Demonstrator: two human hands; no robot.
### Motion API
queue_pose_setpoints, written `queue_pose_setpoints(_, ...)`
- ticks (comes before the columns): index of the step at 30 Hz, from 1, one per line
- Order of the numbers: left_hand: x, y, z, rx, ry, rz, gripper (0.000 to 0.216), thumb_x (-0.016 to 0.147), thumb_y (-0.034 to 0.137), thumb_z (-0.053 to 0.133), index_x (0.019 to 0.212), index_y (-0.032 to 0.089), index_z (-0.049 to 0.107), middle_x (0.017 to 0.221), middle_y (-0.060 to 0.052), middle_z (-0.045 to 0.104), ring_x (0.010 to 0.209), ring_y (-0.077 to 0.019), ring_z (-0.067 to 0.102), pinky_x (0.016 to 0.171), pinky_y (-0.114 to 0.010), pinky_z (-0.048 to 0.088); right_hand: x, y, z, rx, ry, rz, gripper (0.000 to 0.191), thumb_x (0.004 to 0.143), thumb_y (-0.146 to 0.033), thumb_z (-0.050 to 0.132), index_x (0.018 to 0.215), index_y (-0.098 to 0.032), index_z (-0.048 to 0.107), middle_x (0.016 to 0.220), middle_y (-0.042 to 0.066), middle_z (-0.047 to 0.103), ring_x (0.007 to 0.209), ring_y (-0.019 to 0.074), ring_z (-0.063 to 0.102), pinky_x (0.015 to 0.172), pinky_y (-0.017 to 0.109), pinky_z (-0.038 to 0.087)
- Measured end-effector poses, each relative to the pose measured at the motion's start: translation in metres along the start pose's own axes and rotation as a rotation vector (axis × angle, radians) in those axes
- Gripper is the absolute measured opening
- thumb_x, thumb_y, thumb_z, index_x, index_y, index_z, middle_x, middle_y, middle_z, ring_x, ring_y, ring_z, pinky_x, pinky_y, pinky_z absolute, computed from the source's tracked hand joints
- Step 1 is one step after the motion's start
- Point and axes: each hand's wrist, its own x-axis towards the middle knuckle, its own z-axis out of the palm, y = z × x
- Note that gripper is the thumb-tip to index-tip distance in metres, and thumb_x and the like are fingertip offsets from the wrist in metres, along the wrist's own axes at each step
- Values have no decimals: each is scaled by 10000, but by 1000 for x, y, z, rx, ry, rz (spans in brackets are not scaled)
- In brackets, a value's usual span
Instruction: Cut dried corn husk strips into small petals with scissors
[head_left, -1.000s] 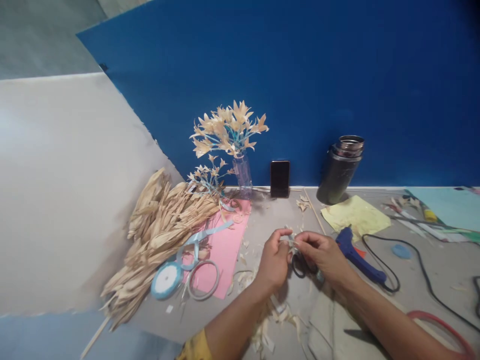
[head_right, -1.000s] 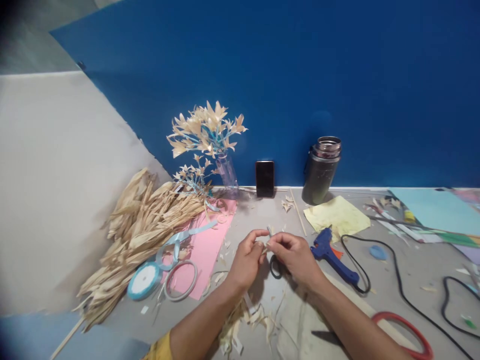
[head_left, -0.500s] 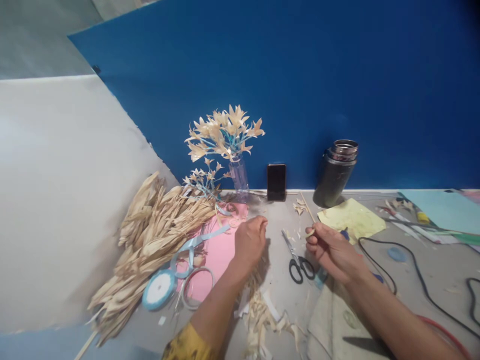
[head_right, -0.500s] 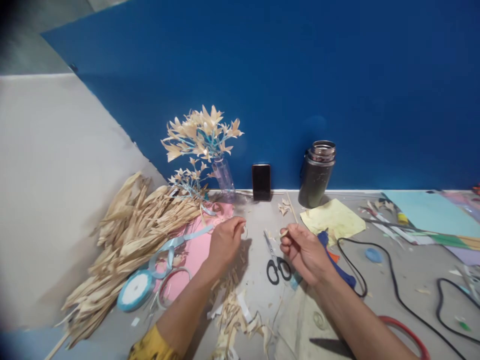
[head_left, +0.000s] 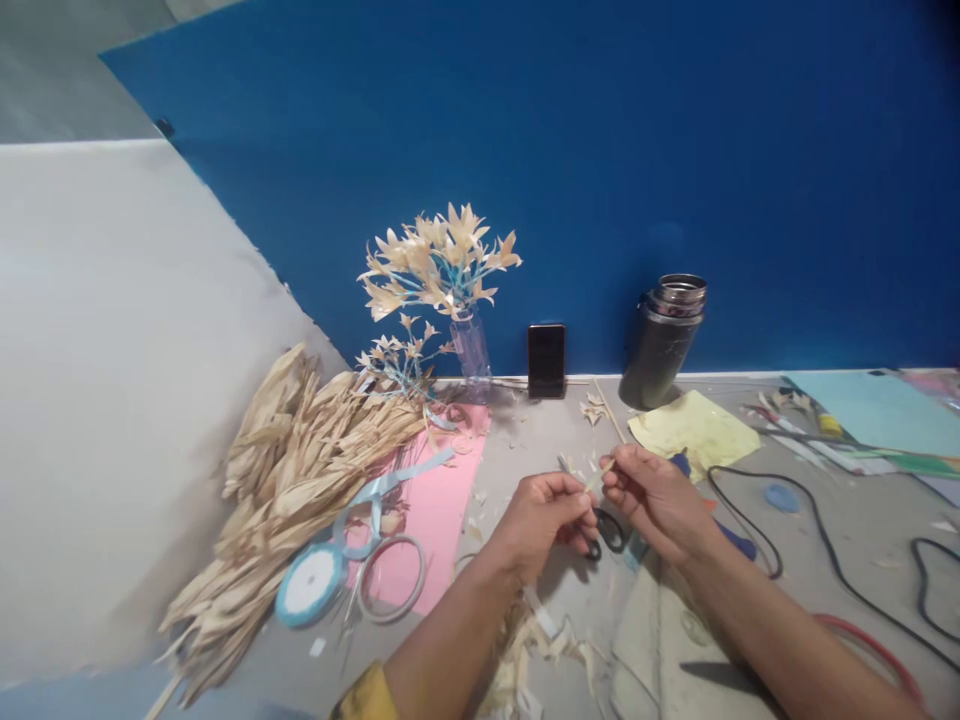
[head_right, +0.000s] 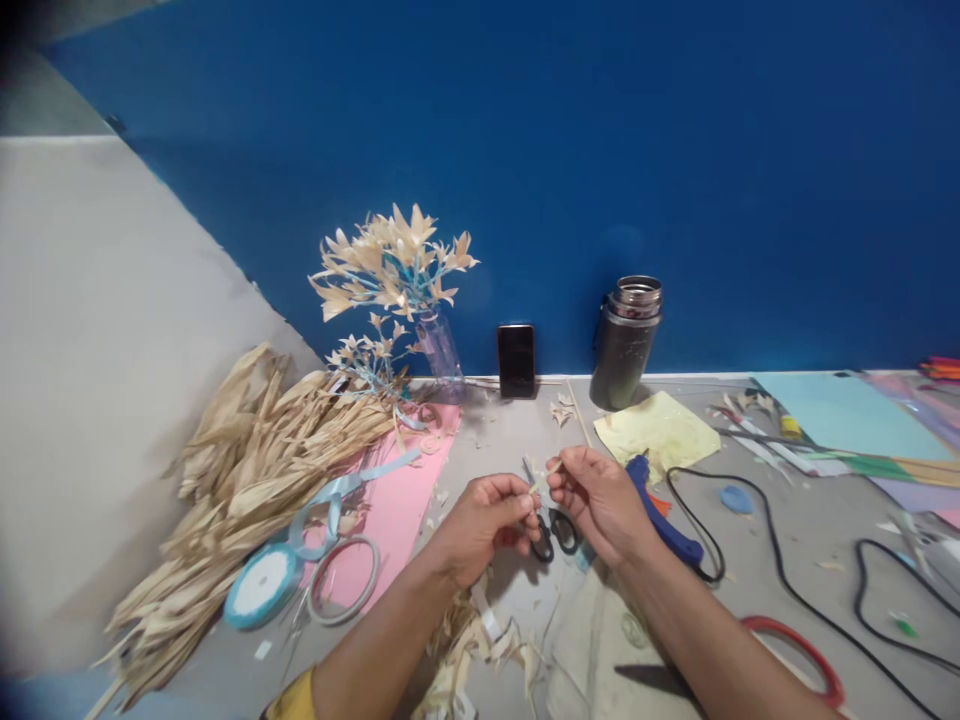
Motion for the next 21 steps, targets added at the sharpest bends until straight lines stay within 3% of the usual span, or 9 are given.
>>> queue_pose_setpoints(6, -3, -6, 1, 47, -72, -130, 329, 569, 357, 833, 668, 139, 608, 524, 1, 585, 451, -85, 523, 433, -183, 358, -5, 0, 4, -33, 31, -41, 330, 671, -408, 874, 670, -166, 648, 696, -6, 653, 511, 62, 526, 462, 152, 462)
queue_pose_setpoints(13, -6, -9, 2, 21, -87, -86, 390, 590, 418, 853, 706, 134, 611, 644, -23, 606, 572, -119, 597, 454, -187, 426, -4, 1, 3, -52, 30, -55, 329, 673, -410, 871, 673, -156, 660, 690, 1, 650, 506, 54, 491, 457, 156, 424)
queue_pose_setpoints(17, -8, -9, 0, -55, -160, -94, 395, 646, 442, 828, 739, 126, 609, 703, -60, 648, 615, -146, 643, 500, -222, 499, -1, 0, 1, -82, 19, -45, 311, 698, -417, 846, 713, -147, 691, 697, 31, 670, 482, 60, 446, 421, 175, 395)
queue_pose_setpoints(21, -7, -6, -4, -129, -103, -54, 371, 655, 404, 829, 755, 126, 605, 642, -31, 625, 538, -118, 614, 452, -191, 465, 4, -1, -4, -127, 85, -66, 316, 696, -434, 825, 846, -175, 721, 899, 73, 735, 519, 77, 483, 424, 186, 423)
